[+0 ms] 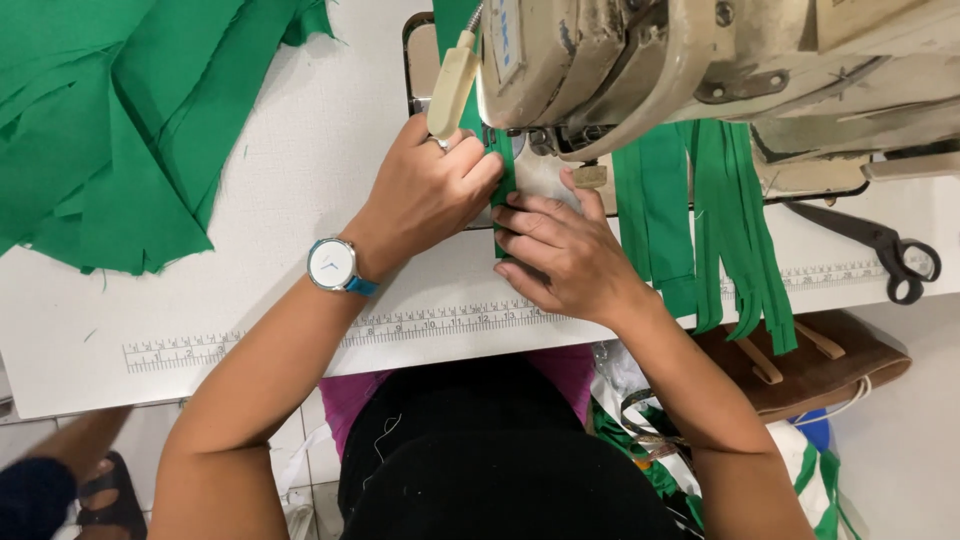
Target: A person uses an industrial sewing machine to process and sew green fabric strips.
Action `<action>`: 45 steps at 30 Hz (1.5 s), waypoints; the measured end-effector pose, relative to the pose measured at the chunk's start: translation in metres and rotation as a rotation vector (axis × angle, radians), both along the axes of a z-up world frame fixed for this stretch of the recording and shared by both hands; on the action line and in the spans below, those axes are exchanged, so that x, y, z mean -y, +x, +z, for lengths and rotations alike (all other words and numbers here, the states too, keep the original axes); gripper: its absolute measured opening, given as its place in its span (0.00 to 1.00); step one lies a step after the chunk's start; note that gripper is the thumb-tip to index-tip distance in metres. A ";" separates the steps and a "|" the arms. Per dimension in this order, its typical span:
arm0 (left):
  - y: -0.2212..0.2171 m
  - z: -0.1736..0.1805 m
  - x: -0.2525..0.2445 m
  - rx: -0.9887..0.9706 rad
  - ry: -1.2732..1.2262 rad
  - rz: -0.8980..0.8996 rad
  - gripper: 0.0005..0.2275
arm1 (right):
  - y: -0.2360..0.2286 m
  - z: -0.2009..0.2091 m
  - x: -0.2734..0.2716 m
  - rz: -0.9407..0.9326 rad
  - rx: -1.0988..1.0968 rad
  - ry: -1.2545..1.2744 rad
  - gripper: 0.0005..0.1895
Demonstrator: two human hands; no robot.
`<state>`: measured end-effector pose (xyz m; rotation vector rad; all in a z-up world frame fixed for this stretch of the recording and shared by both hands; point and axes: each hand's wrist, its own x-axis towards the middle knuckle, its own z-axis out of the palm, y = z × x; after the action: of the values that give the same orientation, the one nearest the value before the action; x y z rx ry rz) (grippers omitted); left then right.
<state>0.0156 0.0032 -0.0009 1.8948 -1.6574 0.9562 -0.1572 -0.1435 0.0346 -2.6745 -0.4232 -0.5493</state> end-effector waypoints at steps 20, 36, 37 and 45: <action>-0.006 -0.024 -0.007 -0.041 0.073 -0.027 0.07 | -0.006 -0.005 -0.001 0.015 0.043 -0.011 0.12; 0.001 -0.023 -0.005 -0.152 0.007 0.016 0.09 | 0.010 -0.006 0.012 0.041 -0.050 0.007 0.11; 0.000 -0.020 -0.004 -0.186 0.009 0.015 0.09 | 0.012 -0.004 0.013 0.045 -0.054 0.014 0.11; 0.001 0.007 -0.011 -0.270 0.082 0.012 0.10 | 0.022 0.003 0.019 0.047 -0.056 0.034 0.11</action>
<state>0.0169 0.0145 0.0059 1.9888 -1.5466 0.6121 -0.1355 -0.1628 0.0378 -2.6334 -0.4549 -0.4628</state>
